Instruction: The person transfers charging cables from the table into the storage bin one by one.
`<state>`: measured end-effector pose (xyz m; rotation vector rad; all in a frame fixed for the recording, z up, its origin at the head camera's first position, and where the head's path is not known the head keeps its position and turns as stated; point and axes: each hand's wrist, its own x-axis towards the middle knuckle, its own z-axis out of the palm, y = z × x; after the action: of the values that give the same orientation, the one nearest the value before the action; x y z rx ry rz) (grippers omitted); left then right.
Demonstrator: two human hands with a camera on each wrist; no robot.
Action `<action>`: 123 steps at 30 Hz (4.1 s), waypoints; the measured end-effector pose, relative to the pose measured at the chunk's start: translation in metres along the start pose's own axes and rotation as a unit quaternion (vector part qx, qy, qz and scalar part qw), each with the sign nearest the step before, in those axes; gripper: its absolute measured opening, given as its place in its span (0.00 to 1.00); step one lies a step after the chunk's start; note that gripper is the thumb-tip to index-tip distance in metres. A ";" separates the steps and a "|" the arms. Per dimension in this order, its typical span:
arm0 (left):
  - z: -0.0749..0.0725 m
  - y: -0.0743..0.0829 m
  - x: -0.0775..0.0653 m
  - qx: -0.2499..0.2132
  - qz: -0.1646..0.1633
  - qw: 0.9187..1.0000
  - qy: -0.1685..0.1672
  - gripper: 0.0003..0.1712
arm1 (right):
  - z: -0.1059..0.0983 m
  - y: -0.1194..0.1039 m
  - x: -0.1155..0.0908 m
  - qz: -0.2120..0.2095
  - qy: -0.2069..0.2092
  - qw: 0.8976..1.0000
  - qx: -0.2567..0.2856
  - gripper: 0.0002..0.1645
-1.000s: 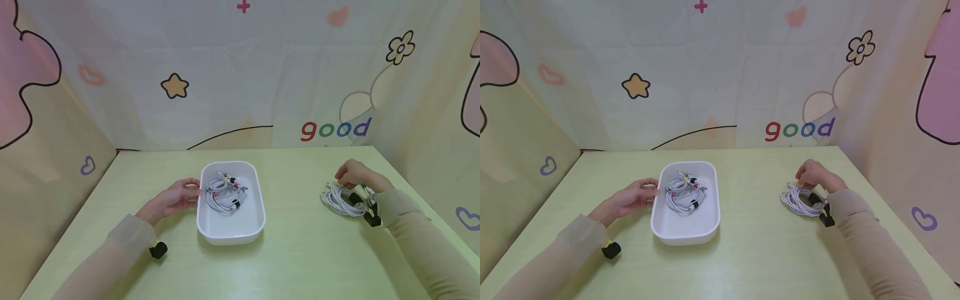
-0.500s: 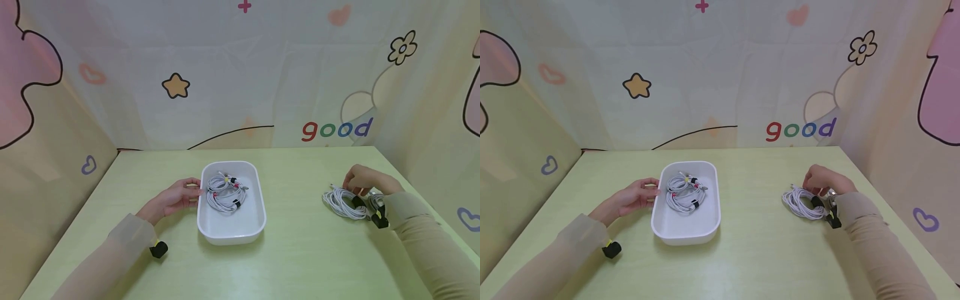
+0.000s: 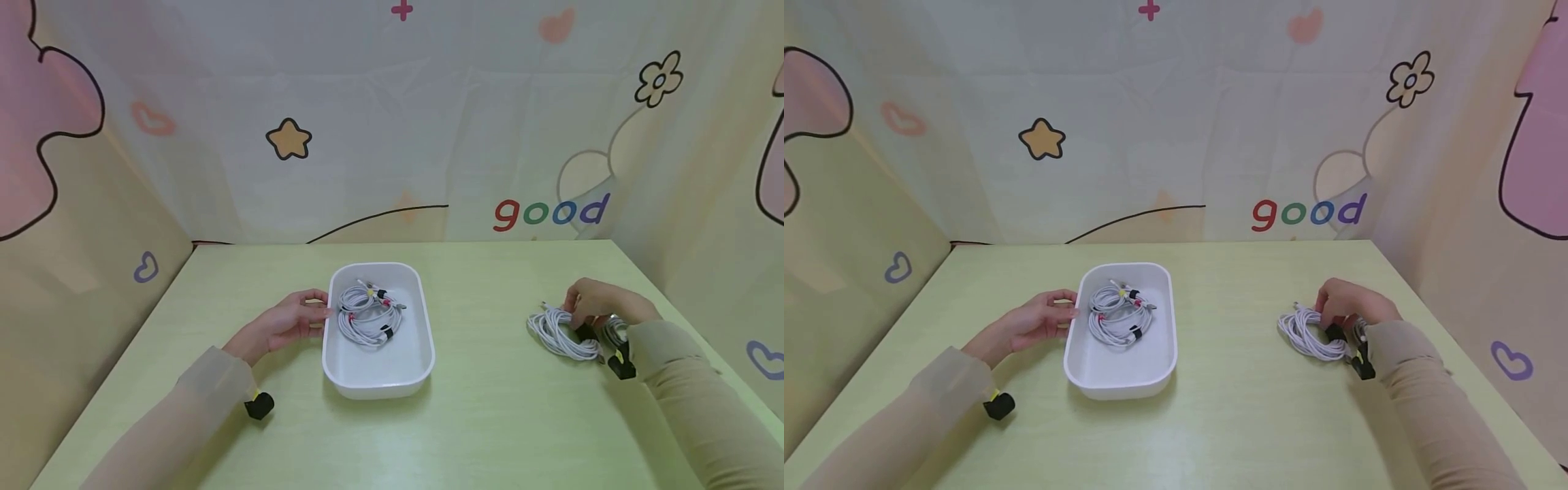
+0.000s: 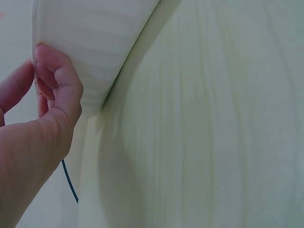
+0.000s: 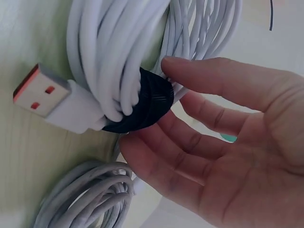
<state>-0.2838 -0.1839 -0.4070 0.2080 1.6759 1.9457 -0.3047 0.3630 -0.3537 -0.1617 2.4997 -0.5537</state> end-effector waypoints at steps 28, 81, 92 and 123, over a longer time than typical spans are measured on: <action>-0.003 -0.005 0.003 0.004 0.002 1.000 0.006 0.15 | -0.013 -0.015 -0.001 -0.049 0.038 0.998 0.010 0.25; 0.001 -0.001 0.002 -0.011 -0.004 1.000 0.005 0.17 | -0.014 -0.105 0.027 -0.110 0.052 0.991 0.053 0.22; 0.002 -0.001 0.000 -0.015 -0.004 1.000 0.005 0.15 | -0.013 -0.123 0.027 -0.116 0.059 0.991 0.042 0.23; 0.003 0.000 -0.001 -0.025 -0.001 1.000 0.006 0.13 | 0.000 -0.174 0.036 -0.145 0.035 0.988 0.031 0.21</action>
<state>-0.2820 -0.1817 -0.4067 0.1760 1.6331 1.9873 -0.3357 0.1967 -0.2986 -0.4960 2.5402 -0.7651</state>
